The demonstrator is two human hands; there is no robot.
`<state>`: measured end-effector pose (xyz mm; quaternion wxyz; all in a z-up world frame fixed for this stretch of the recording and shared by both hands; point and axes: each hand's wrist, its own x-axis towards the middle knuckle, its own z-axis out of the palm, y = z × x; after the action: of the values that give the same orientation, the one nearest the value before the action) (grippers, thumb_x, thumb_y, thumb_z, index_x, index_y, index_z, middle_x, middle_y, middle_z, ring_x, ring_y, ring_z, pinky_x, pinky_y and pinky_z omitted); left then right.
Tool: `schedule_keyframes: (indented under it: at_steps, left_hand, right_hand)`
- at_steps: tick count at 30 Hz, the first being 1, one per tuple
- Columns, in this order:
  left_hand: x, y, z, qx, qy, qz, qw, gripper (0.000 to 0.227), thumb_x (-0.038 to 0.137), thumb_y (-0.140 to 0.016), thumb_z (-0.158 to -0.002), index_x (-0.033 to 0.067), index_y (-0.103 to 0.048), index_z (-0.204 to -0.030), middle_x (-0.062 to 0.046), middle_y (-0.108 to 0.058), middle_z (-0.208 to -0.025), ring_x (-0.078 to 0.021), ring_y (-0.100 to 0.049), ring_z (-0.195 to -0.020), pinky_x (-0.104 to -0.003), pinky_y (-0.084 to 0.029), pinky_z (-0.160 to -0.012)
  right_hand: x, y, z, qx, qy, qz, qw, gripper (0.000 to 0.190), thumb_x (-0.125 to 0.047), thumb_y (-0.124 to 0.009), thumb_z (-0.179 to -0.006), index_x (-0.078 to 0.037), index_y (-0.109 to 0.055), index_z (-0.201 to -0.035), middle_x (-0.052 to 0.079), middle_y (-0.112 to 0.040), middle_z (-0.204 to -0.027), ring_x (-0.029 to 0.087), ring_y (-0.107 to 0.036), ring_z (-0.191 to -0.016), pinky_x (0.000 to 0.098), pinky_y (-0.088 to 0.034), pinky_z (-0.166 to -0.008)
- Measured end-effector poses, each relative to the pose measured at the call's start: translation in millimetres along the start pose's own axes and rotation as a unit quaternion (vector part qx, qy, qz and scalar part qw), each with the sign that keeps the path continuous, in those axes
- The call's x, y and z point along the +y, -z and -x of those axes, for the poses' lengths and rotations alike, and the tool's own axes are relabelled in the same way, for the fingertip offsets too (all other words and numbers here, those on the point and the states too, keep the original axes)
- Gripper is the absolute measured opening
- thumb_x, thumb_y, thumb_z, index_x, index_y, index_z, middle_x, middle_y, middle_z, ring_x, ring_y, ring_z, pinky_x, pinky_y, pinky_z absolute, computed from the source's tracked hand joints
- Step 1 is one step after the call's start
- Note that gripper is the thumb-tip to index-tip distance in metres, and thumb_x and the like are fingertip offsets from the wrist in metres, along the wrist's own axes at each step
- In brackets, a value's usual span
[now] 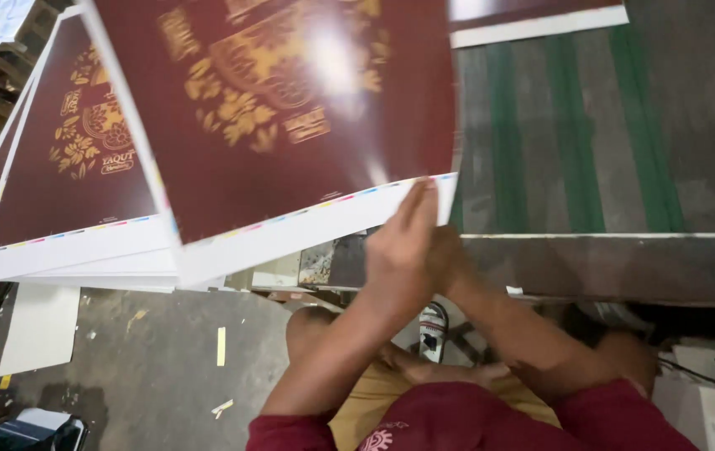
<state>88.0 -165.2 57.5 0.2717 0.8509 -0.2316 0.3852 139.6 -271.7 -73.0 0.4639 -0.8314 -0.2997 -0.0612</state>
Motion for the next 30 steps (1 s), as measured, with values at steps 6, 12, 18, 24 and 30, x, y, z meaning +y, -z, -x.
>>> schedule_keyframes:
  at_steps: [6, 12, 18, 24, 30]
  left_hand:
    - [11.2, 32.4, -9.5, -0.157, -0.063, 0.007, 0.986, 0.053, 0.006, -0.075, -0.087, -0.0062, -0.057, -0.136, -0.029, -0.060, -0.139, -0.0420, -0.064, -0.122, -0.052, -0.052, -0.108]
    - [-72.4, 146.0, 3.1, -0.125, 0.120, -0.374, 0.911, 0.051, 0.034, -0.069, -0.109, -0.0101, -0.062, -0.133, -0.029, -0.058, -0.141, -0.0459, -0.050, -0.139, -0.057, -0.037, -0.119]
    - [-85.8, 177.8, 31.0, -0.183, 0.121, -0.474, 0.853, 0.077, 0.053, -0.062, -0.101, -0.0146, -0.059, -0.137, -0.035, -0.058, -0.141, -0.0451, -0.052, -0.136, -0.056, -0.039, -0.112]
    - [-89.6, 185.0, 31.2, -0.155, 0.050, -0.481, 0.861, 0.027, 0.021, -0.060, -0.113, 0.0050, -0.065, -0.134, -0.025, -0.072, -0.128, -0.0385, -0.070, -0.122, -0.048, -0.057, -0.103]
    - [-105.4, 189.9, 36.4, -0.176, 0.007, -0.505, 0.845, 0.021, 0.010, -0.060, -0.107, -0.0017, -0.066, -0.123, -0.021, -0.075, -0.120, -0.0330, -0.075, -0.110, -0.039, -0.062, -0.085]
  right_hand:
    - [23.0, 36.9, 28.2, 0.324, -0.340, -0.455, 0.756, 0.037, -0.015, -0.067, -0.108, -0.001, -0.046, -0.135, 0.015, -0.068, -0.099, 0.023, -0.068, -0.072, 0.0317, -0.039, -0.046]
    - [171.0, 87.8, 95.0, 0.407, -0.246, -0.464, 0.747, 0.047, -0.006, -0.063, -0.109, -0.007, -0.041, -0.150, 0.009, -0.066, -0.106, 0.014, -0.066, -0.071, 0.0313, -0.057, -0.057]
    - [252.9, 141.7, 121.7, 0.375, -0.307, -0.364, 0.795, 0.037, -0.007, -0.055, -0.112, -0.005, -0.043, -0.147, 0.009, -0.068, -0.110, 0.018, -0.072, -0.078, 0.0301, -0.056, -0.058]
    - [297.2, 151.8, 95.2, 0.355, -0.323, -0.317, 0.818, 0.033, -0.006, -0.052, -0.116, -0.002, -0.049, -0.148, 0.011, -0.069, -0.115, 0.018, -0.071, -0.083, 0.0311, -0.059, -0.061]
    - [289.2, 154.1, 51.0, 0.389, -0.314, -0.313, 0.808, 0.038, -0.004, -0.046, -0.111, -0.006, -0.043, -0.149, 0.012, -0.070, -0.117, 0.020, -0.073, -0.080, 0.0293, -0.058, -0.056]
